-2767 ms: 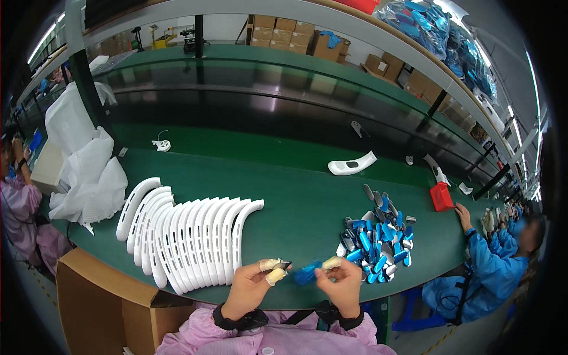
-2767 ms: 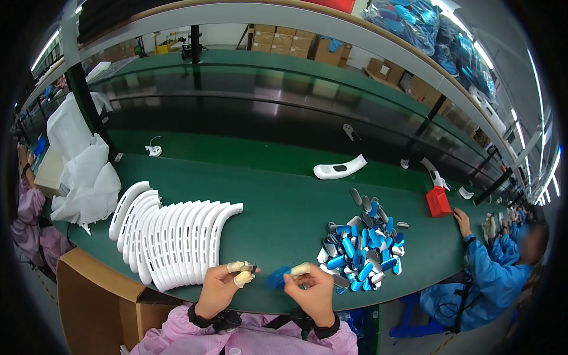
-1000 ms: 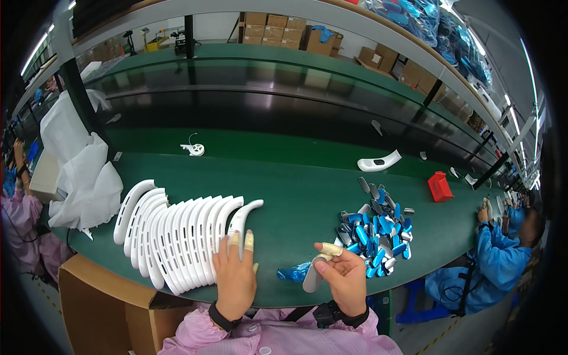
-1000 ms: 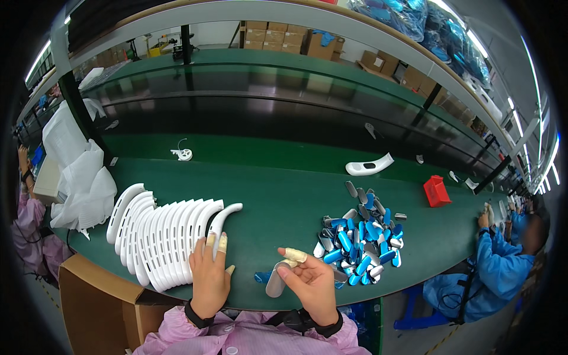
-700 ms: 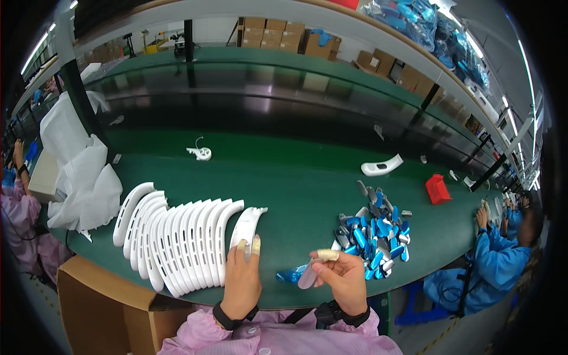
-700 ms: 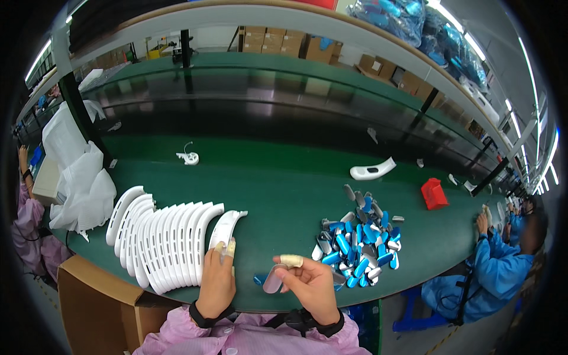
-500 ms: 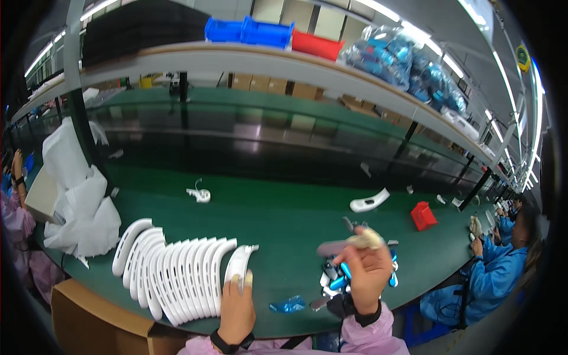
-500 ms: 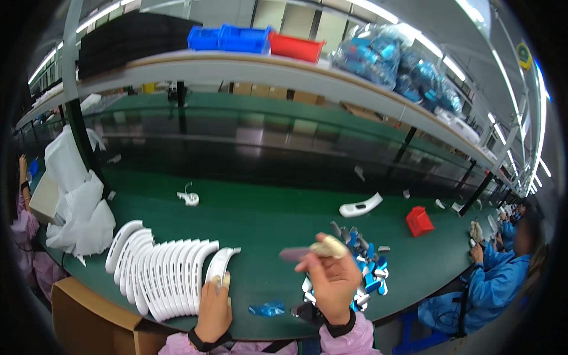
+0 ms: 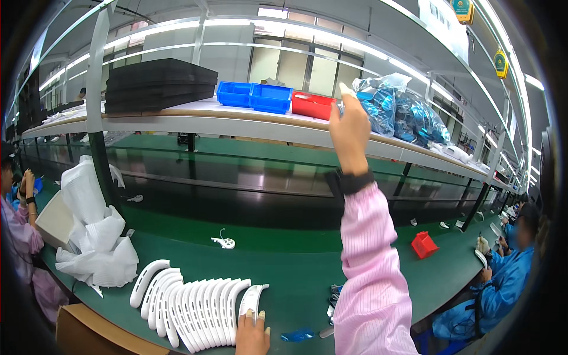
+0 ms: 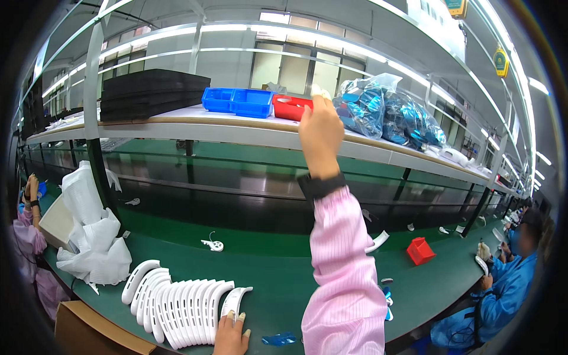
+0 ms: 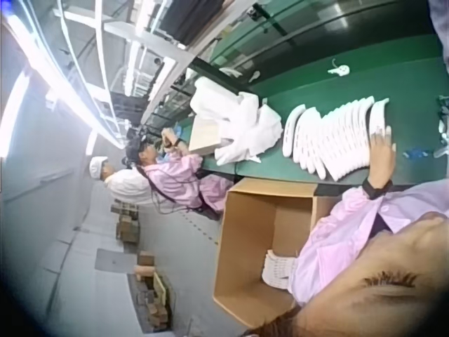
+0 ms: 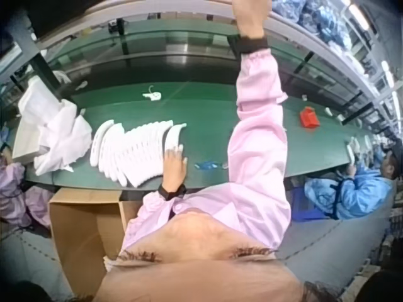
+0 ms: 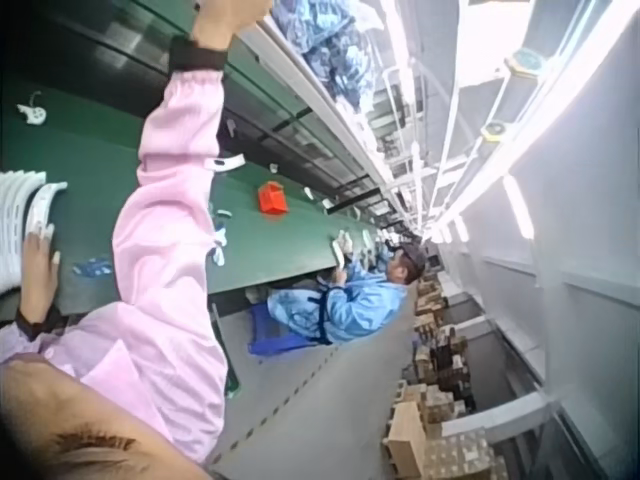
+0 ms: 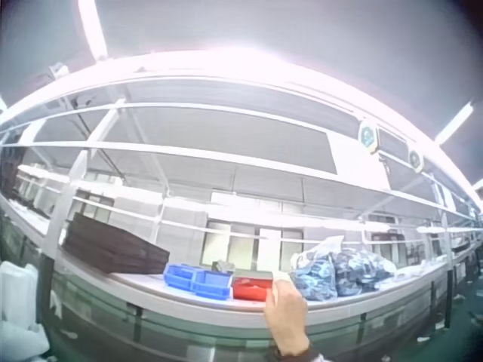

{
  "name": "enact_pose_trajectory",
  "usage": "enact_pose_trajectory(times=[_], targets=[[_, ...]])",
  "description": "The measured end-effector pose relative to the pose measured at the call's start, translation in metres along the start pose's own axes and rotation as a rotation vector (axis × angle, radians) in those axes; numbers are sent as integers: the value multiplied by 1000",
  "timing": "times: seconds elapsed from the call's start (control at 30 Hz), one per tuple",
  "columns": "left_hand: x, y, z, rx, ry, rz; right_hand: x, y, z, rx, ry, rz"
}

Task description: Assembling white and blue plastic components at a factory workbench.

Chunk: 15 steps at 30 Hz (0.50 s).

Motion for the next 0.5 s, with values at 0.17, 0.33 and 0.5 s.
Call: enact_pose_trajectory(times=[0.17, 0.33, 0.5], targets=[[12, -5, -14, -73, -17, -72, 37, -84, -78, 358, 406, 246], [12, 13, -24, -255, -160, -87, 23, -168, -139, 702, 338, 229], [17, 12, -39, -175, -228, -86, -14, -280, -162, 982, 126, 491]])
Point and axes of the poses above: each hand's wrist, its own y-axis towards the middle knuckle, its own z-axis out of the palm, x = y × z, the point moved 7 cm from there along y, towards the middle knuckle, and after that the axes turned 2 degrees about y, right-handed, at the moved point
